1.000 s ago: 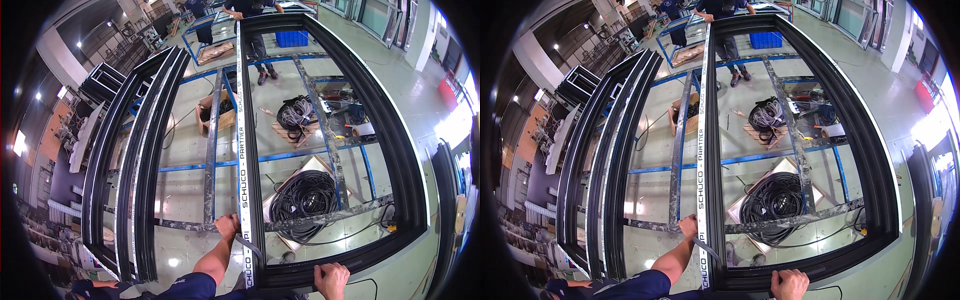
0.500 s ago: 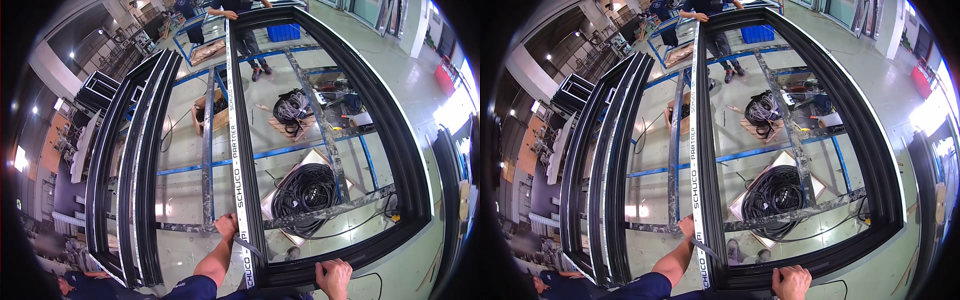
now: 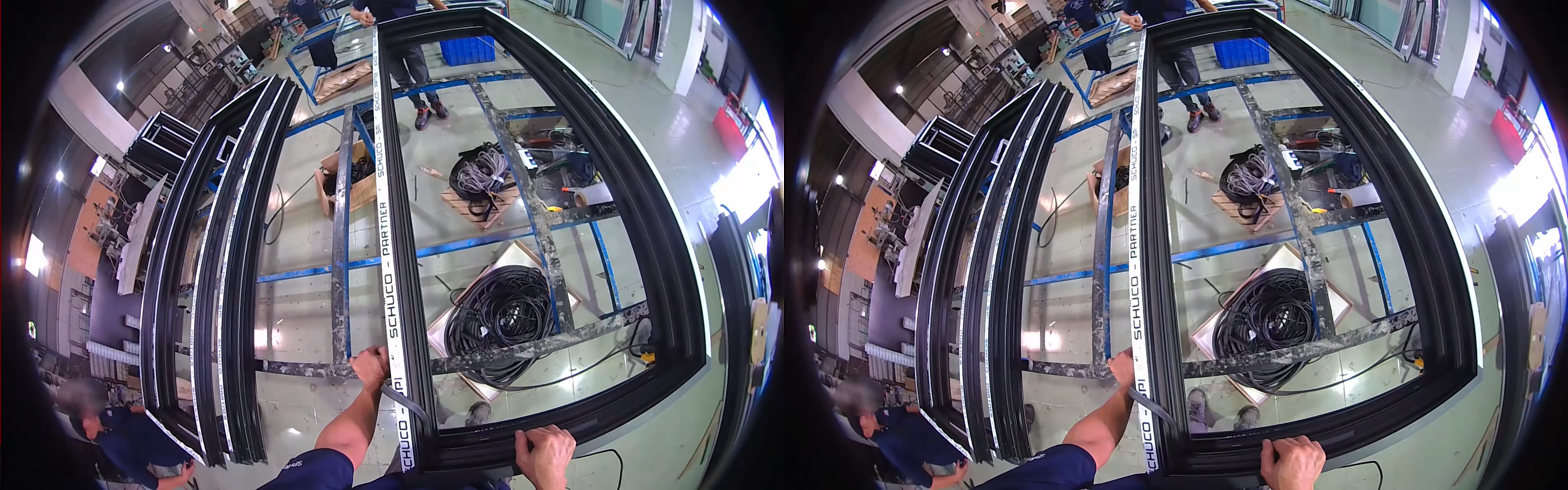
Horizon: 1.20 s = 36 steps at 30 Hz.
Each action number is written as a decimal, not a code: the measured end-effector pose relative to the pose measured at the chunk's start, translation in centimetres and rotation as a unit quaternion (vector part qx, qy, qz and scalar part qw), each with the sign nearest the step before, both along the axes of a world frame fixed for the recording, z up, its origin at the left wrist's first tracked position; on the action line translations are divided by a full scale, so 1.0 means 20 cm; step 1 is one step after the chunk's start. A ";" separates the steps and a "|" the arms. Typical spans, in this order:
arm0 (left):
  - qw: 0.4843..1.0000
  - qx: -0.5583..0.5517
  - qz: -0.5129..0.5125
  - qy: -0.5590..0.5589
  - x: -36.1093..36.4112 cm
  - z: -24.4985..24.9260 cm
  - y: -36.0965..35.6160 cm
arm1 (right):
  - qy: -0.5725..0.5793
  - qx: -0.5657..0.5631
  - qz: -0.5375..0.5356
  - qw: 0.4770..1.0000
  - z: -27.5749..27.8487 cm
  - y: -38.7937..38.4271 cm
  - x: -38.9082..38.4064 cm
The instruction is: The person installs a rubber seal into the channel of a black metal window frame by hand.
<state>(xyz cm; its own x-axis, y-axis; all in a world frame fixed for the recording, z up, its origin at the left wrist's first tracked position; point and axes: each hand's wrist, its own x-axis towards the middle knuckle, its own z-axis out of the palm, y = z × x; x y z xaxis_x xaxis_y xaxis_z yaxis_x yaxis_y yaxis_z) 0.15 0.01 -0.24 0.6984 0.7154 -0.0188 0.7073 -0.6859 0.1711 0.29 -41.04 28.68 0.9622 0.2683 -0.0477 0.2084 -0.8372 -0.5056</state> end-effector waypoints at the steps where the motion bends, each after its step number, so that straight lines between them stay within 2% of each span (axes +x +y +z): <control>1: 1.000 -0.001 0.000 -0.003 0.00 0.01 0.00 | 0.000 0.000 -0.001 1.000 0.00 0.00 0.00; 15: 1.000 0.009 -0.009 0.005 0.00 0.03 -0.01 | -0.007 0.009 -0.011 1.000 0.00 0.00 0.00; 21: 1.000 0.002 -0.009 -0.030 -0.01 0.00 0.00 | -0.002 0.003 -0.010 1.000 0.02 0.01 0.00; 24: 1.000 0.006 -0.014 0.005 -0.01 0.03 0.00 | -0.006 0.005 -0.010 1.000 0.01 0.01 0.00; 36: 1.000 0.005 -0.017 -0.001 -0.02 0.01 0.01 | 0.007 -0.009 -0.008 1.000 0.01 0.00 -0.01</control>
